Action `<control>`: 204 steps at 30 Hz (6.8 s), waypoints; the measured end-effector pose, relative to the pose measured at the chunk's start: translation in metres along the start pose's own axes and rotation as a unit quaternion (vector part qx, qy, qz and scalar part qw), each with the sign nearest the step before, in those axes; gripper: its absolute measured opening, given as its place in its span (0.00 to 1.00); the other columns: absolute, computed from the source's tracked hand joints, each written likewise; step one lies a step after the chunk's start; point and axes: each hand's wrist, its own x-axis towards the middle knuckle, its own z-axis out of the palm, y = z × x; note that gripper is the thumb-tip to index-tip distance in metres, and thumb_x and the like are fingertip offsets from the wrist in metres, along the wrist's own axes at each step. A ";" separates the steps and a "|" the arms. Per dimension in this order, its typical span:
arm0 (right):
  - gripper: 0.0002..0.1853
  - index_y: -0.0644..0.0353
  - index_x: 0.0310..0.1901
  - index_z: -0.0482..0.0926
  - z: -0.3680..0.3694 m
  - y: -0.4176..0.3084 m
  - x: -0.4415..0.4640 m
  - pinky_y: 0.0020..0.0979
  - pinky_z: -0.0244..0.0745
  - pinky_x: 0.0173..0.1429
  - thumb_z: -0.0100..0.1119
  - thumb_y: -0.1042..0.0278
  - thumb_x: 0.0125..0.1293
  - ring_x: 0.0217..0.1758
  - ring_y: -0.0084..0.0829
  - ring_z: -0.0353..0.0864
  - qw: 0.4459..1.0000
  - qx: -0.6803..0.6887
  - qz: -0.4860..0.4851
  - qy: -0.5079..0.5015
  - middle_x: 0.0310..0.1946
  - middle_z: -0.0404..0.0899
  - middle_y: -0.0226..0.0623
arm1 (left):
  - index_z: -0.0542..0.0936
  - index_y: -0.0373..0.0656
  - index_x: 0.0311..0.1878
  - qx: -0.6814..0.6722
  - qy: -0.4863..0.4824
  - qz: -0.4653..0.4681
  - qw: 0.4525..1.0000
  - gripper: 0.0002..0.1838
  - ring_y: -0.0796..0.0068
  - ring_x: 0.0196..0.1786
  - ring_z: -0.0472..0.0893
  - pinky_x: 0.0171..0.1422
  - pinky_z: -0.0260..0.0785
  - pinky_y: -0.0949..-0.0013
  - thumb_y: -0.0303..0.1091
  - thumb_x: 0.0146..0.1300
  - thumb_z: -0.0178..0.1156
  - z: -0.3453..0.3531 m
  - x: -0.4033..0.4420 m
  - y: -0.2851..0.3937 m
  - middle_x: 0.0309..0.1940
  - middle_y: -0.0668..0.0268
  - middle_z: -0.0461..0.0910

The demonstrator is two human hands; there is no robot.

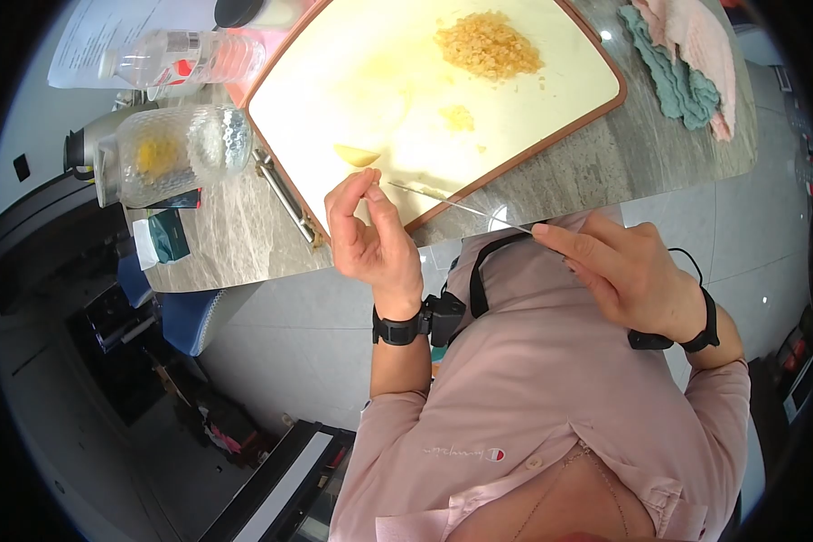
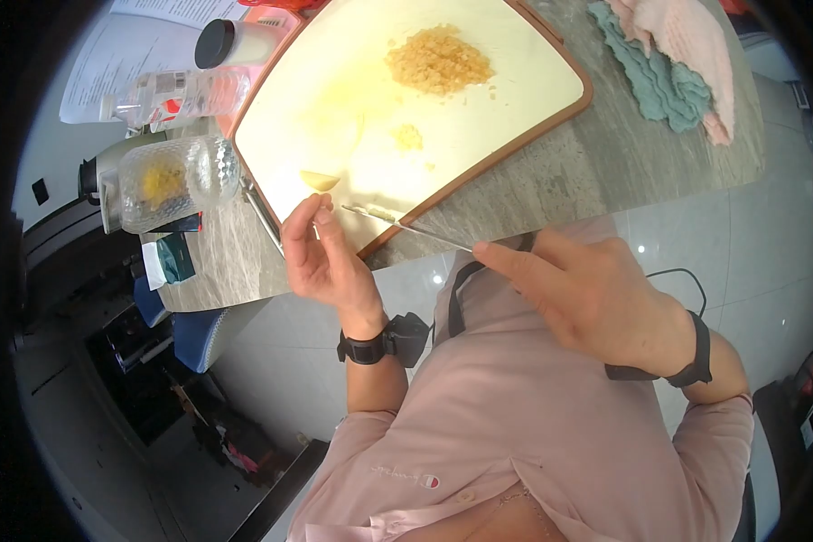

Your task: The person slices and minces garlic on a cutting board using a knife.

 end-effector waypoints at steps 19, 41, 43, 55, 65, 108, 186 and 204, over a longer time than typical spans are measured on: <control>0.25 0.56 0.62 0.80 -0.027 0.010 0.009 0.36 0.74 0.33 0.63 0.80 0.62 0.29 0.40 0.78 0.999 0.033 0.028 0.003 0.32 0.81 0.39 | 0.82 0.30 0.49 0.020 -0.011 -0.003 1.000 0.10 0.73 0.49 0.79 0.57 0.72 0.72 0.15 0.69 0.54 0.002 0.004 0.002 0.46 0.59 0.82; 0.23 0.59 0.60 0.82 -0.020 -0.001 0.017 0.35 0.74 0.33 0.61 0.81 0.63 0.28 0.39 0.79 0.997 0.019 0.070 -0.010 0.29 0.81 0.40 | 0.83 0.35 0.44 -0.001 0.030 0.050 0.998 0.13 0.62 0.41 0.82 0.46 0.75 0.67 0.11 0.58 0.59 0.001 0.004 -0.007 0.39 0.56 0.83; 0.22 0.59 0.60 0.82 -0.018 0.009 0.011 0.35 0.74 0.34 0.61 0.81 0.63 0.28 0.39 0.80 0.997 0.028 0.068 0.036 0.31 0.82 0.41 | 0.83 0.35 0.44 -0.009 0.028 0.048 0.998 0.13 0.62 0.41 0.82 0.46 0.75 0.67 0.11 0.58 0.59 0.000 0.004 -0.007 0.38 0.56 0.83; 0.18 0.62 0.59 0.82 -0.030 0.005 0.001 0.30 0.76 0.38 0.61 0.77 0.67 0.30 0.33 0.81 0.995 0.040 0.092 -0.006 0.33 0.84 0.40 | 0.83 0.35 0.44 -0.019 0.029 0.075 0.997 0.15 0.62 0.40 0.82 0.44 0.75 0.67 0.10 0.55 0.59 -0.001 0.006 -0.007 0.38 0.57 0.83; 0.20 0.60 0.59 0.83 -0.036 0.002 0.012 0.31 0.74 0.35 0.63 0.77 0.65 0.29 0.34 0.80 0.994 0.021 0.089 -0.057 0.32 0.83 0.41 | 0.84 0.35 0.43 -0.017 0.031 0.077 0.996 0.16 0.61 0.39 0.82 0.43 0.75 0.66 0.09 0.54 0.59 0.001 0.007 -0.007 0.37 0.56 0.83; 0.28 0.59 0.66 0.77 -0.014 0.005 0.017 0.32 0.69 0.30 0.56 0.86 0.64 0.23 0.36 0.71 0.993 -0.083 0.073 0.049 0.24 0.71 0.40 | 0.83 0.35 0.43 -0.005 -0.022 0.058 0.998 0.15 0.60 0.39 0.82 0.42 0.75 0.66 0.10 0.53 0.59 -0.001 0.009 -0.003 0.36 0.56 0.82; 0.26 0.57 0.65 0.78 -0.024 0.015 0.014 0.34 0.72 0.31 0.59 0.82 0.64 0.25 0.38 0.75 0.994 -0.091 0.043 0.031 0.26 0.74 0.40 | 0.82 0.37 0.48 0.158 -0.125 0.145 0.969 0.15 0.56 0.45 0.80 0.49 0.74 0.61 0.18 0.56 0.63 0.000 0.049 0.005 0.44 0.57 0.81; 0.24 0.61 0.73 0.68 -0.027 0.034 0.023 0.20 0.62 0.23 0.49 0.65 0.80 0.18 0.18 0.69 0.833 0.493 0.196 0.159 0.28 0.80 0.36 | 0.52 0.35 0.78 -0.578 -0.208 -0.558 0.558 0.43 0.42 0.76 0.63 0.77 0.58 0.49 0.66 0.78 0.34 0.052 0.053 0.067 0.72 0.33 0.63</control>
